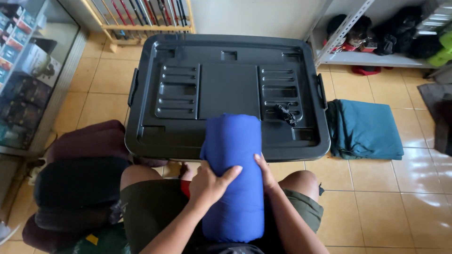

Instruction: The person folds a blue sleeping bag by bringing the sides together, rolling it up tightly, and stuffing it into a black storage sack.

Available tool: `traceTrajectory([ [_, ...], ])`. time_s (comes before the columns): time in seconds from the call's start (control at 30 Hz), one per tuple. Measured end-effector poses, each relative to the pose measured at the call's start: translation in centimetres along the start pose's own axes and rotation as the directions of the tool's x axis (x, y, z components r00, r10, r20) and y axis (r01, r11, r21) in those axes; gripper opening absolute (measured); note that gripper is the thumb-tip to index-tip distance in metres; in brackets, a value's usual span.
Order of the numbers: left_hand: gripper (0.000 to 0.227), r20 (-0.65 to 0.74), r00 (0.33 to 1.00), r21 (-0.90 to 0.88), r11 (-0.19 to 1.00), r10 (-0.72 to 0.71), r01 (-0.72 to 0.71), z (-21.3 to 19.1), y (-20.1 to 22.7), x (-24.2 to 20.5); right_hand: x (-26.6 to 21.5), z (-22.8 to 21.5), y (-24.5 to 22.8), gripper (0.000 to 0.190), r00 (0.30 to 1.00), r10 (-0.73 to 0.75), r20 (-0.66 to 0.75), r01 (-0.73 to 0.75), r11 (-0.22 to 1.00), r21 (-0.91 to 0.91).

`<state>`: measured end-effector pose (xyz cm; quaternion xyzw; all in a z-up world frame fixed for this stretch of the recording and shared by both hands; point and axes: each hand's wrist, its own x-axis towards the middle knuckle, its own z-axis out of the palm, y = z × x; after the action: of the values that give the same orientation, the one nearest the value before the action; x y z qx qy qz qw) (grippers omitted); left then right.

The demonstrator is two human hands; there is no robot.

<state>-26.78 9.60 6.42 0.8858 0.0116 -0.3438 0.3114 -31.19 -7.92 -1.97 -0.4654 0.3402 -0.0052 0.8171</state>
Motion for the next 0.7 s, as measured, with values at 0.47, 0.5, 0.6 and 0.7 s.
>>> traceTrajectory([
  [0.47, 0.087, 0.11, 0.991, -0.207, 0.977, 0.078, -0.054, -1.0, -4.3, 3.7, -1.8, 4.8, 0.6, 0.048, 0.536, -0.575, 0.618, 0.63, -0.215, -0.747],
  [0.5, 0.087, 0.113, 0.99, -0.201, 0.978, 0.083, -0.059, -2.3, -4.6, 4.2, -1.5, 4.8, 0.5, 0.048, 0.537, -0.581, 0.611, 0.625, -0.213, -0.751],
  [0.6, 0.071, 0.363, 0.927, -0.021, 0.995, 0.097, -0.096, -6.0, -4.5, 5.0, -1.8, 4.8, 0.6, 0.046, 0.587, -0.562, 0.583, 0.566, -0.231, -0.792],
  [0.7, 0.021, 0.143, 0.93, 0.139, 0.924, 0.337, -0.356, -9.3, -0.4, 5.2, -1.9, 5.4, 0.2, 0.052, 0.604, -0.553, 0.574, 0.56, -0.219, -0.799],
])
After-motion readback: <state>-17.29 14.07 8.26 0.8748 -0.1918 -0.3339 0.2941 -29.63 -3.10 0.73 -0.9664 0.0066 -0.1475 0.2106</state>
